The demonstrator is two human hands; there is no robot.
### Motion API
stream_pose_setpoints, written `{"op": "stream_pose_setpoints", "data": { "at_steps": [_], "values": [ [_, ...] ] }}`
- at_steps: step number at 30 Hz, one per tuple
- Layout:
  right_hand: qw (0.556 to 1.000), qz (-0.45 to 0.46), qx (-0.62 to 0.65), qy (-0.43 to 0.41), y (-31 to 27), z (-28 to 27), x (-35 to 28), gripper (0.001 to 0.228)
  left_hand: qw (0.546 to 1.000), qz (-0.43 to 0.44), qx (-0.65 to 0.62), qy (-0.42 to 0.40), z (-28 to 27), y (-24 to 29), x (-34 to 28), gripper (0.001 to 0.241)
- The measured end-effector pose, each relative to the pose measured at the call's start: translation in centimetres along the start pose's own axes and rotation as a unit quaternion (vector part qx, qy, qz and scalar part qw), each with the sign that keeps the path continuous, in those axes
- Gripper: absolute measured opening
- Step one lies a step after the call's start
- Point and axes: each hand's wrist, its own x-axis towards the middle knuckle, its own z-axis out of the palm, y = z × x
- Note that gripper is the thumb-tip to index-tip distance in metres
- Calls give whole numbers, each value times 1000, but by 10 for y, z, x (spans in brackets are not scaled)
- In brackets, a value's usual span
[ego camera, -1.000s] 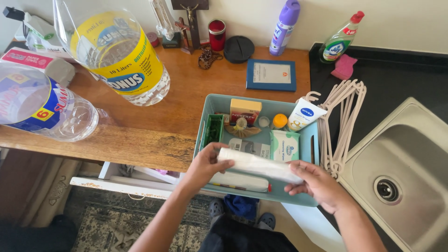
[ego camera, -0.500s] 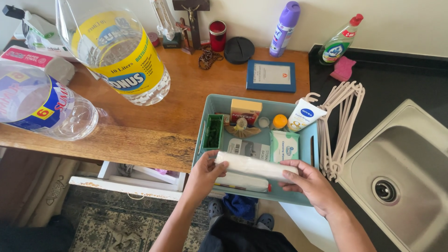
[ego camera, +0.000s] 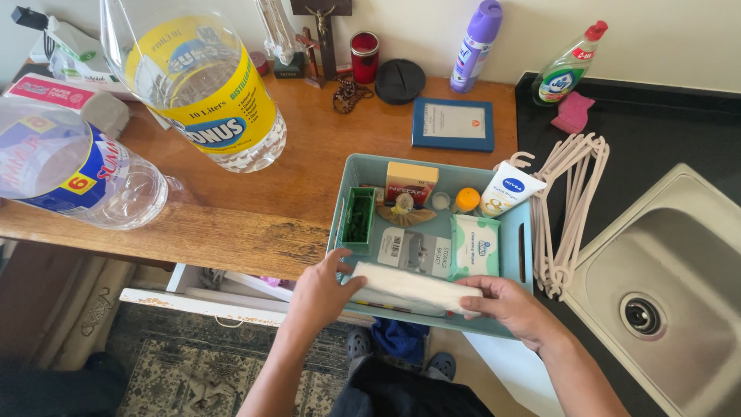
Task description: Organize household products into a storage tray and tidy hangers into a desk drawer.
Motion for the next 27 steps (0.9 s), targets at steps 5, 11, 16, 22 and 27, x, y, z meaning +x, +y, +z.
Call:
{"op": "stream_pose_setpoints", "data": {
  "at_steps": [5,11,16,22,27],
  "values": [
    [999,-18,-22,-35,4,7,17,51,993,31,8,110,-18,0,-13,43],
    [970,-6,-244,-13,1,30,36,49,987,29,-26,157,-14,-8,-19,30],
    [920,-30,-390,4,3,38,45,50,985,41,-47,164,-7,-19,-20,29],
    [932,-21,-362,11,3,39,48,43,962,180,30,205,14,-25,-20,28],
    [936,13,-351,38,-30,51,25,37,978,196,66,-5,11,24,-22,34]
  ]
}}
